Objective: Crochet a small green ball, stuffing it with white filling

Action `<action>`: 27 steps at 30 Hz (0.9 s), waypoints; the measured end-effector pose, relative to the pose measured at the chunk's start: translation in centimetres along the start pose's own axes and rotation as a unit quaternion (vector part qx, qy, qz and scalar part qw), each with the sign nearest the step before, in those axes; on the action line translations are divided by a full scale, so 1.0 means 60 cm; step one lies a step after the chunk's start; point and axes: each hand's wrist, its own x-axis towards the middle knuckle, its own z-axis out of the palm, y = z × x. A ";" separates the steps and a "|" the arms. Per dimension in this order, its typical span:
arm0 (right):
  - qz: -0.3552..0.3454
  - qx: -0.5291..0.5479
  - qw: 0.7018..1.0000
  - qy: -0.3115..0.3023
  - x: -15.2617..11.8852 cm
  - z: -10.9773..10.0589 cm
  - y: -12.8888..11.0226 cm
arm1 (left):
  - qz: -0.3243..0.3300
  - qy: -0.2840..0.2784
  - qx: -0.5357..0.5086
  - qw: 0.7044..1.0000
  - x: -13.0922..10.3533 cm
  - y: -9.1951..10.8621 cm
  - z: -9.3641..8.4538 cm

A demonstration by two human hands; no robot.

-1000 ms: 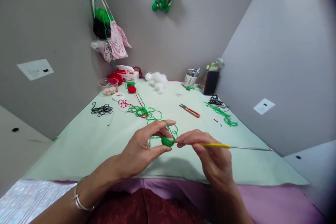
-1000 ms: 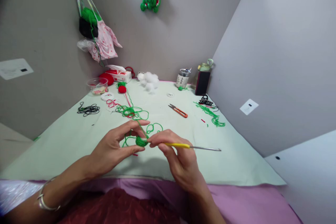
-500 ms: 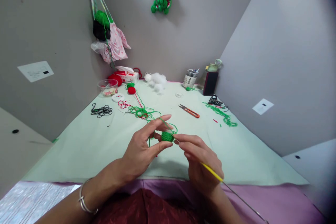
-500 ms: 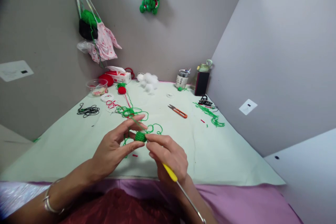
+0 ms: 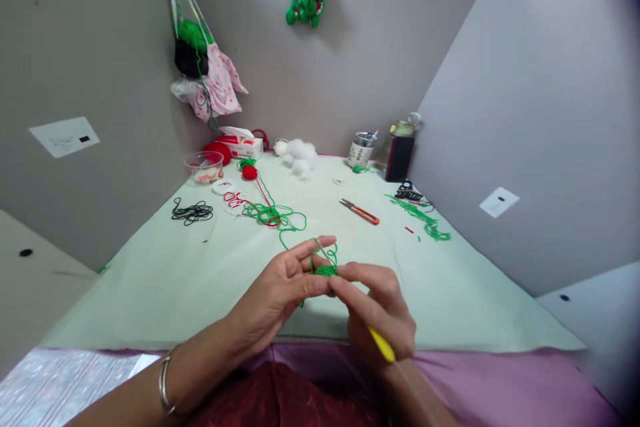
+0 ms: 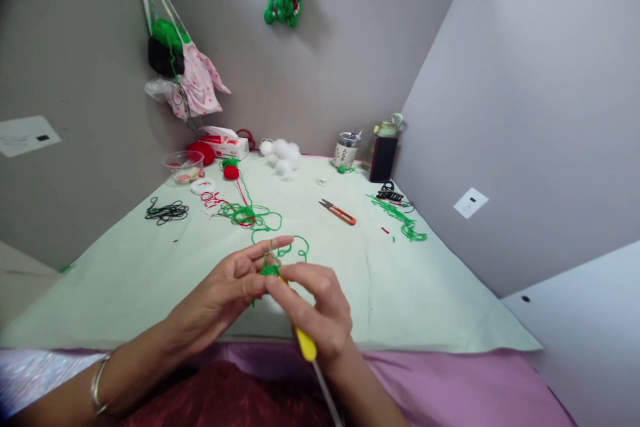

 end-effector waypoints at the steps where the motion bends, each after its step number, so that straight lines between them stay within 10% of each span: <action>1: 0.029 0.039 0.999 0.001 0.006 0.000 -0.001 | -0.005 -0.004 -0.005 1.000 0.001 0.001 -0.001; 10: 0.170 0.205 0.964 -0.021 0.022 -0.030 -0.009 | 0.077 0.006 0.116 0.990 0.002 0.019 -0.029; 20: 0.353 0.398 0.847 0.004 0.043 -0.026 0.006 | 0.049 -0.072 0.134 0.987 0.000 0.022 -0.035; 27: 0.296 0.346 0.890 -0.035 0.028 -0.010 0.003 | 0.045 -0.089 0.069 0.993 0.006 0.001 -0.028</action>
